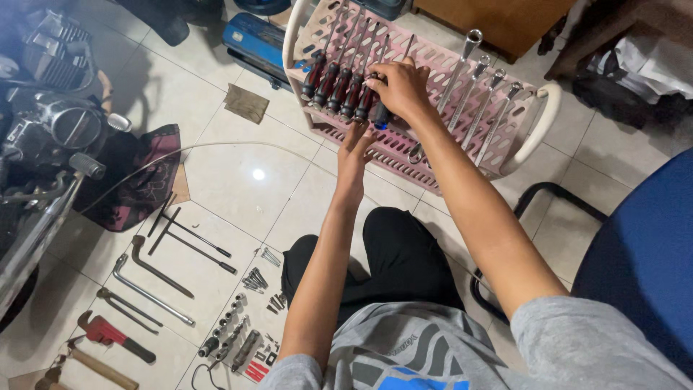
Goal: The person sits on the floor and systematically picks up various hand tools laid out on the tiles, including screwdrivers, wrenches, hammers, and a pipe wrench. They place each tool into a pink plastic basket, arranging them neatly by type and size.
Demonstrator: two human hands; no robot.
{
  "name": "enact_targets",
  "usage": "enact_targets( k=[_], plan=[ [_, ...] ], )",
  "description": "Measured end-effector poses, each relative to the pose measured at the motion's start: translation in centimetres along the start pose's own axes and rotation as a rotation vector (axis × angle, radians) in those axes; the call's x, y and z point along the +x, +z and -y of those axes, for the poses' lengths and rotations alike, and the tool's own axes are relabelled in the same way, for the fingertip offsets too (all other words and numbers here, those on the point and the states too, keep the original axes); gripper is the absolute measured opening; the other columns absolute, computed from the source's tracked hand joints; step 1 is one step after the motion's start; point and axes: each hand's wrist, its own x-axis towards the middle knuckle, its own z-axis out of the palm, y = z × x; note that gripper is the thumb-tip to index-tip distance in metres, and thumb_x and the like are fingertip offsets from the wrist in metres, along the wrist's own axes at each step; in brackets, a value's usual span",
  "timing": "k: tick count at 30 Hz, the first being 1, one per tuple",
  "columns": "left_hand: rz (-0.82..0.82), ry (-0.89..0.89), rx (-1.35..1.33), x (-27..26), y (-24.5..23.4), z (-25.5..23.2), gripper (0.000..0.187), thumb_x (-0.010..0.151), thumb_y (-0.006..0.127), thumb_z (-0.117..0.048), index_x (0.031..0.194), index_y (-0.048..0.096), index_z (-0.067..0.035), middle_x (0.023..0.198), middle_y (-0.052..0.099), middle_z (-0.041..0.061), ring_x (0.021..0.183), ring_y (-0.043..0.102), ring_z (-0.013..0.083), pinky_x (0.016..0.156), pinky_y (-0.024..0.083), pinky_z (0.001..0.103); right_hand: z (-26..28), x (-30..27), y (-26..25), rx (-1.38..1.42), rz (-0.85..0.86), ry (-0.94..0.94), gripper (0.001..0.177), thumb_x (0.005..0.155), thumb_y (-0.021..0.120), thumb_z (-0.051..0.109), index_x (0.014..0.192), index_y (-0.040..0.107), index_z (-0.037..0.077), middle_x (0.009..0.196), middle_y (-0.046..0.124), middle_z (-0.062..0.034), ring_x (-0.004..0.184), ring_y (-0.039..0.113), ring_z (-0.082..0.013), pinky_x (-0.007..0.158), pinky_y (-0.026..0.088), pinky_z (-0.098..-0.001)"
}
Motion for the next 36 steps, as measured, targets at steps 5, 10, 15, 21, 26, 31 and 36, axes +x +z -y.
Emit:
enact_targets(
  k=[5, 10, 15, 21, 26, 31, 36],
  plan=[
    [-0.017, 0.009, -0.008, 0.0, 0.1, 0.2, 0.066, 0.096, 0.062, -0.030, 0.156, 0.044, -0.008, 0.148, 0.059, 0.007, 0.117, 0.062, 0.0158, 0.092, 0.047, 0.035, 0.3, -0.6, -0.4, -0.043, -0.019, -0.006, 0.031, 0.091, 0.077, 0.042, 0.117, 0.078, 0.027, 0.106, 0.076, -0.0033, 0.114, 0.055, -0.0261, 0.094, 0.028, -0.0543],
    [-0.032, 0.009, -0.027, -0.5, -0.1, 0.3, 0.067, 0.095, 0.062, -0.029, 0.156, 0.044, -0.007, 0.147, 0.058, 0.005, 0.115, 0.062, 0.0152, 0.092, 0.048, 0.035, 0.8, -1.0, -0.1, -0.039, -0.045, -0.007, 0.032, 0.091, 0.076, 0.043, 0.119, 0.077, 0.027, 0.106, 0.076, -0.0021, 0.114, 0.054, -0.0256, 0.096, 0.027, -0.0556],
    [-0.042, 0.024, -0.076, -0.2, -0.2, -0.1, 0.066, 0.098, 0.062, -0.030, 0.155, 0.043, -0.004, 0.140, 0.062, 0.007, 0.117, 0.065, 0.0155, 0.093, 0.049, 0.035, 1.2, -1.3, 0.0, -0.051, -0.059, 0.010, 0.032, 0.092, 0.075, 0.042, 0.120, 0.077, 0.026, 0.107, 0.075, -0.0020, 0.116, 0.053, -0.0253, 0.095, 0.027, -0.0579],
    [-0.053, 0.026, -0.096, -0.2, -0.5, 0.4, 0.064, 0.097, 0.063, -0.031, 0.154, 0.046, -0.005, 0.135, 0.063, 0.006, 0.116, 0.065, 0.0158, 0.092, 0.048, 0.036, 1.3, -1.7, 0.2, -0.077, -0.063, 0.012, 0.034, 0.093, 0.073, 0.044, 0.123, 0.076, 0.027, 0.108, 0.075, -0.0022, 0.115, 0.052, -0.0263, 0.096, 0.027, -0.0596],
    [-0.110, 0.018, -0.090, 0.2, -1.0, 0.2, 0.065, 0.096, 0.063, -0.031, 0.154, 0.044, -0.007, 0.133, 0.064, 0.000, 0.115, 0.065, 0.0156, 0.093, 0.048, 0.037, 1.9, -1.5, 0.4, -0.049, -0.042, 0.055, 0.036, 0.093, 0.072, 0.044, 0.125, 0.074, 0.027, 0.107, 0.075, -0.0017, 0.115, 0.051, -0.0251, 0.098, 0.025, -0.0615],
    [-0.069, -0.007, -0.003, 0.0, -1.5, 0.3, 0.067, 0.095, 0.062, -0.031, 0.157, 0.045, -0.012, 0.109, 0.071, 0.003, 0.108, 0.064, 0.0128, 0.092, 0.044, 0.036, 2.0, -1.9, 0.3, -0.041, -0.069, 0.044, 0.036, 0.093, 0.075, 0.045, 0.122, 0.076, 0.024, 0.107, 0.075, -0.0022, 0.116, 0.051, -0.0255, 0.098, 0.025, -0.0614],
    [-0.081, -0.032, 0.020, 0.1, -1.3, 0.3, 0.069, 0.097, 0.063, -0.036, 0.159, 0.044, -0.014, 0.104, 0.069, 0.003, 0.101, 0.061, 0.0135, 0.089, 0.043, 0.037, 1.4, -2.4, -0.1, -0.039, -0.210, -0.031, 0.038, 0.088, 0.079, 0.042, 0.120, 0.076, 0.019, 0.110, 0.073, -0.0076, 0.113, 0.053, -0.0284, 0.094, 0.029, -0.0617]
  ],
)
